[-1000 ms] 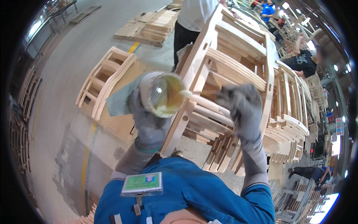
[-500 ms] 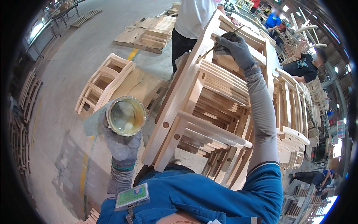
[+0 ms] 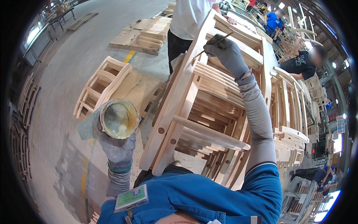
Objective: The person handles unfinished wooden chair frames, repositions them on a workbench, and applies a liquid finish using a brush. They repeatedly dip the brush into a container and coat the chair surfaces, then place the finished frames aside.
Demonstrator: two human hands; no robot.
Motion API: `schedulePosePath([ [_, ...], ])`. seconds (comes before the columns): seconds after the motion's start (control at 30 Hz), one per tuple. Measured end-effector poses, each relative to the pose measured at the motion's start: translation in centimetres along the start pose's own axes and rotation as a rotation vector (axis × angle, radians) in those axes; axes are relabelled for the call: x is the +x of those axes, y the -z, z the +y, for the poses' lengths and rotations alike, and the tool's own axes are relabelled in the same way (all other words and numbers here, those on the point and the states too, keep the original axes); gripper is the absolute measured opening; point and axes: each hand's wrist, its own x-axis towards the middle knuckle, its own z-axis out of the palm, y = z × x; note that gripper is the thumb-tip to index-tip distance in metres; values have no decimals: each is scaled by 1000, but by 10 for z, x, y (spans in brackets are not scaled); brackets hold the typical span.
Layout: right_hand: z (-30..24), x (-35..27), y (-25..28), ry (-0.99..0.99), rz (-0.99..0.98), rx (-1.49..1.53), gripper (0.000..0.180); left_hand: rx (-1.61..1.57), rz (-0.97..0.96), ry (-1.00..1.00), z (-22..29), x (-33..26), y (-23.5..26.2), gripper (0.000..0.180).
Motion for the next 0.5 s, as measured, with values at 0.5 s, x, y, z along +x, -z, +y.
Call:
schedulePosePath([
  [0.5,-1,-7,-6,51,-57,-17,15,45,-39,-22,3,-2,6,60],
])
